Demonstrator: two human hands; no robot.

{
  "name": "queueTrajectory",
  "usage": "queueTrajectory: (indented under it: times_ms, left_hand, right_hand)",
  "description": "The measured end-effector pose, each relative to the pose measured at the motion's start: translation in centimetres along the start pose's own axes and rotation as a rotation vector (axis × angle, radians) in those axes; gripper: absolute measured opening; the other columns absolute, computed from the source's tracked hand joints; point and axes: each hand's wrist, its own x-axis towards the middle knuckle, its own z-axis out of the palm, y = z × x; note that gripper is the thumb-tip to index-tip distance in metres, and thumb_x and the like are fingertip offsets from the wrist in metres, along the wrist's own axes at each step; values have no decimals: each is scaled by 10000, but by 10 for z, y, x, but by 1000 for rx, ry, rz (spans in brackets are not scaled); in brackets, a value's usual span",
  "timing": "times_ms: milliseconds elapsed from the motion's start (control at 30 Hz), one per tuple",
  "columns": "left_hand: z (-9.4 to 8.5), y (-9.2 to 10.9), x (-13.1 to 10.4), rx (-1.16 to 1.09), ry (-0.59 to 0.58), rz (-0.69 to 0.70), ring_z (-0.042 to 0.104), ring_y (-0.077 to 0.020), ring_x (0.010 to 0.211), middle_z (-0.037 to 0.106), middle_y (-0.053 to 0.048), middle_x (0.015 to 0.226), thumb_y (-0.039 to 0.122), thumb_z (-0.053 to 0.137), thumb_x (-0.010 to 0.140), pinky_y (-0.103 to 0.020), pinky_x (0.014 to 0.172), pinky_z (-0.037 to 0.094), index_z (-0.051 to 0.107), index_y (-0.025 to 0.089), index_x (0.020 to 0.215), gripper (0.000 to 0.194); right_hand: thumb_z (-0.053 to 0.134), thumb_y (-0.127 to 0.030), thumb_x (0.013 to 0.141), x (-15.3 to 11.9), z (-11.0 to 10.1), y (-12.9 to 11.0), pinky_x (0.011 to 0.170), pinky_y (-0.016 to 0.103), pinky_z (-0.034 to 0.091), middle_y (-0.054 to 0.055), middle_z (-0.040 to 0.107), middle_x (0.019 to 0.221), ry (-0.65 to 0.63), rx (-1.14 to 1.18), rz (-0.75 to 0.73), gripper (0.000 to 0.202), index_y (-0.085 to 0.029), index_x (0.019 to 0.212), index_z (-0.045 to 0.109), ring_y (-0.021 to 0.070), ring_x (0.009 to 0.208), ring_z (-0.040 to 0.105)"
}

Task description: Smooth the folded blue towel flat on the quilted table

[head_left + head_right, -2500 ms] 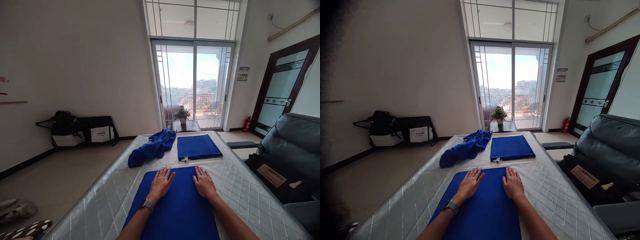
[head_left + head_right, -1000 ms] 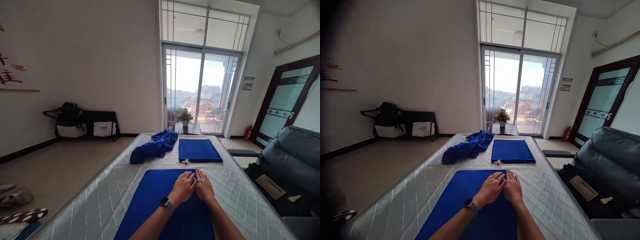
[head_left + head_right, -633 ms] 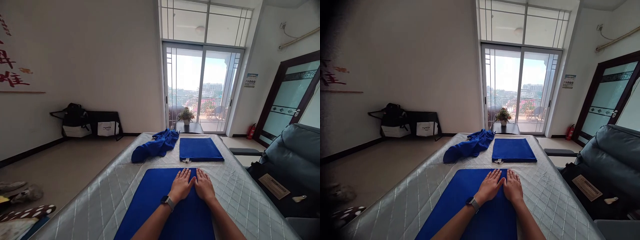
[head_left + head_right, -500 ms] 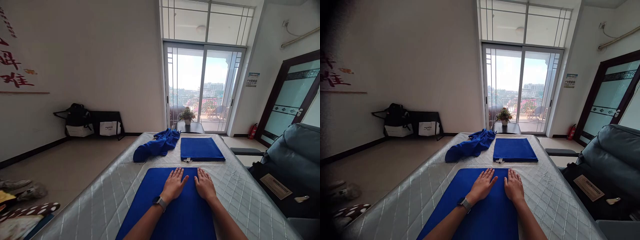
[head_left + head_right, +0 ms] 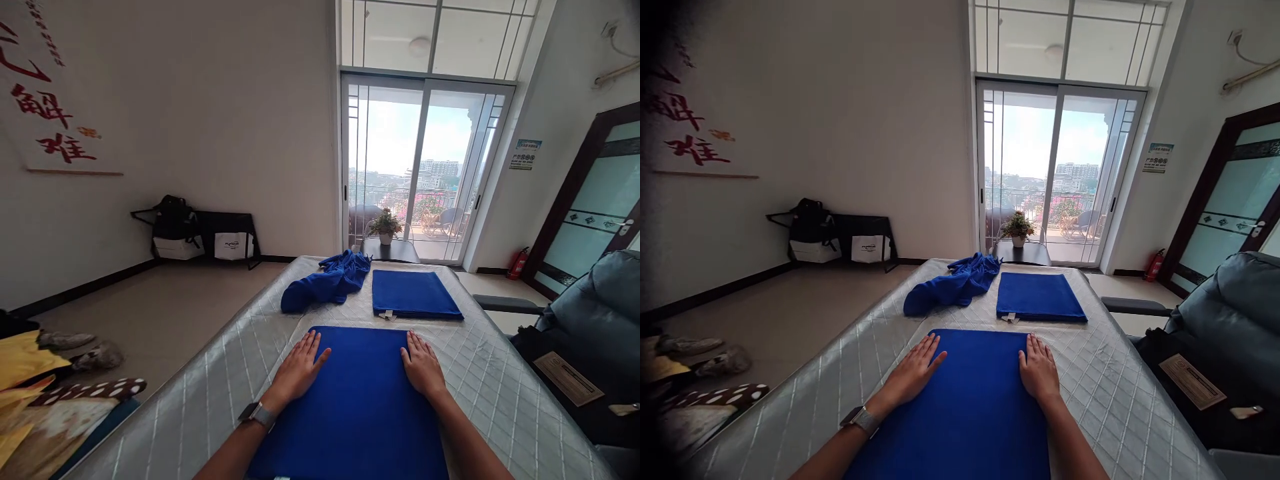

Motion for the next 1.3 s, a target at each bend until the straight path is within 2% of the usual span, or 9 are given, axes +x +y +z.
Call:
queueTrajectory:
  times_ms: [133, 400, 567, 800, 1067, 1300]
  left_hand:
    - [-1, 0, -1, -5, -3, 4, 249, -266, 1475, 299, -175, 1582, 646, 164, 976, -443, 1198, 235, 324, 61, 1506, 805]
    - [4, 2, 0, -58, 40, -28, 251, -267, 1473, 306, -157, 1583, 659, 186, 968, -445, 1193, 233, 346, 91, 1504, 797]
    - [0, 1, -2, -92, 37, -31, 252, -264, 1474, 303, -163, 1583, 681, 187, 956, -432, 1198, 220, 346, 76, 1502, 830]
    - [3, 0, -5, -107, 61, -47, 272, -275, 1467, 299, -171, 1582, 693, 169, 949, -442, 1192, 237, 352, 59, 1496, 858]
    - [-2, 2, -7, -102, 64, -33, 254, -268, 1474, 310, -173, 1577, 682, 179, 954, -430, 1199, 220, 356, 45, 1491, 852]
    - [-10, 3, -8, -55, 62, -52, 306, -272, 1455, 359, -176, 1559, 673, 161, 957, -427, 1191, 252, 378, 31, 1477, 854]
  right_hand:
    - [189, -442, 980, 2, 2, 1, 1205, 336, 45, 22, 175, 1620, -4, -24, -4, 655, -143, 1562, 182, 156, 1490, 134]
    - [160, -455, 986, 6, 3, -1, 1205, 350, 35, 31, 132, 1629, -54, -94, 22, 665, -136, 1568, 117, 155, 1493, 108]
    - [159, -430, 986, 4, -3, -8, 1202, 344, 55, 51, 120, 1629, -80, -136, 44, 660, -112, 1564, 127, 164, 1491, 124]
    - [175, -378, 977, -9, -16, -23, 1205, 385, 57, 81, 142, 1622, -44, -167, 64, 646, -83, 1551, 185, 191, 1494, 113]
    - [135, -433, 984, -42, 0, -20, 1210, 390, 79, 52, 117, 1626, -41, -146, 48, 669, -87, 1556, 158, 177, 1498, 68]
    - [139, -452, 987, -42, 3, -17, 1211, 379, 34, 63, 93, 1627, -57, -128, 49, 677, -91, 1559, 136, 176, 1498, 55]
